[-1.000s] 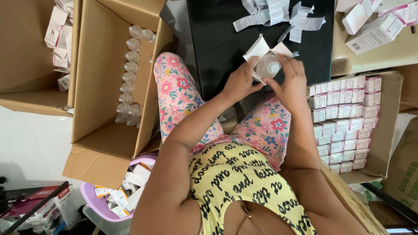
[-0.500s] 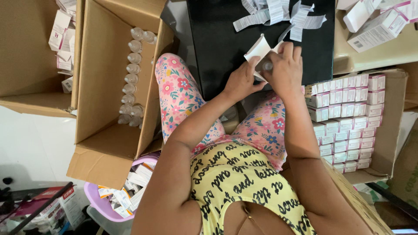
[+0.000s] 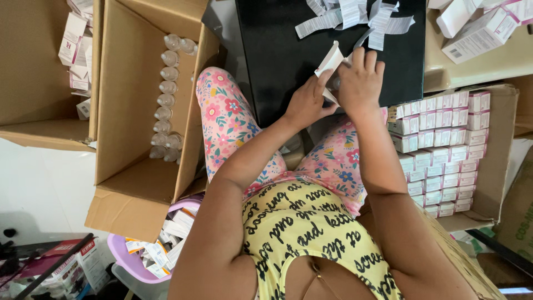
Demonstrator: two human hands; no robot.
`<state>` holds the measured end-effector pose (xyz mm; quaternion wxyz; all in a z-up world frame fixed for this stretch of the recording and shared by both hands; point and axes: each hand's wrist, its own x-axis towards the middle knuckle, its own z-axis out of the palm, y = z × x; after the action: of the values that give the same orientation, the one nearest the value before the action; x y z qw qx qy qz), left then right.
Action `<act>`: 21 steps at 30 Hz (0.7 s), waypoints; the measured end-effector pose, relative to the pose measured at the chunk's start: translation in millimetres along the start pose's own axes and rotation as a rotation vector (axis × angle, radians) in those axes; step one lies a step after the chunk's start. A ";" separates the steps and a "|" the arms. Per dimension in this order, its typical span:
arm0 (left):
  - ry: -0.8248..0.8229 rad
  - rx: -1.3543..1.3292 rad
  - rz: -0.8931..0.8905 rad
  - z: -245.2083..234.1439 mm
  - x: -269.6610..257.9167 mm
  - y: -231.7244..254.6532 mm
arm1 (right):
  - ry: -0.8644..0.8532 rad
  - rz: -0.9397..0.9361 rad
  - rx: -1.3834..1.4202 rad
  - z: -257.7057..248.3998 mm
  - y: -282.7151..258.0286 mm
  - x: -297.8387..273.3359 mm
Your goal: The person sits on the floor and repeatedly picks small plastic bottles and white boxes, places the bottles into the boxes, closes the boxes, and stacks them in a nearby cardboard box. The person also handles printed labels and a tape dispenser during the process.
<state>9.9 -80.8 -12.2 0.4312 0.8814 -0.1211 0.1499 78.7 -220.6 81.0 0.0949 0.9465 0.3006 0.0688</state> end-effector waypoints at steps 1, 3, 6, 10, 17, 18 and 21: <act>0.009 -0.005 0.009 -1.2 -0.3 -0.1 | 0.006 -0.014 0.128 -6.8 2.0 -0.7; 0.018 -0.035 0.005 -4.1 0.7 -1.5 | 0.019 -0.046 0.384 -26.0 9.5 -6.1; -0.008 -0.101 -0.035 -6.4 -1.0 -3.1 | 0.086 -0.051 0.471 -55.2 13.9 -21.3; -0.060 -0.116 -0.039 -9.7 2.2 -8.9 | -0.111 -0.003 0.493 -75.4 7.8 -36.3; -0.087 -0.138 -0.030 -11.2 1.1 -12.8 | -0.393 0.005 0.414 -49.3 -2.2 -33.3; -0.085 -0.134 -0.025 -11.6 1.1 -13.5 | -0.384 -0.014 0.429 -44.5 -2.1 -31.3; -0.076 -0.130 -0.011 -10.6 0.9 -14.0 | -0.444 0.031 0.457 -35.1 0.8 -29.7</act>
<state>13.8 -64.1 -15.8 0.4835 0.8572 -0.1420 0.1058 48.5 -233.7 113.2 -0.0579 0.9397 0.2659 -0.2073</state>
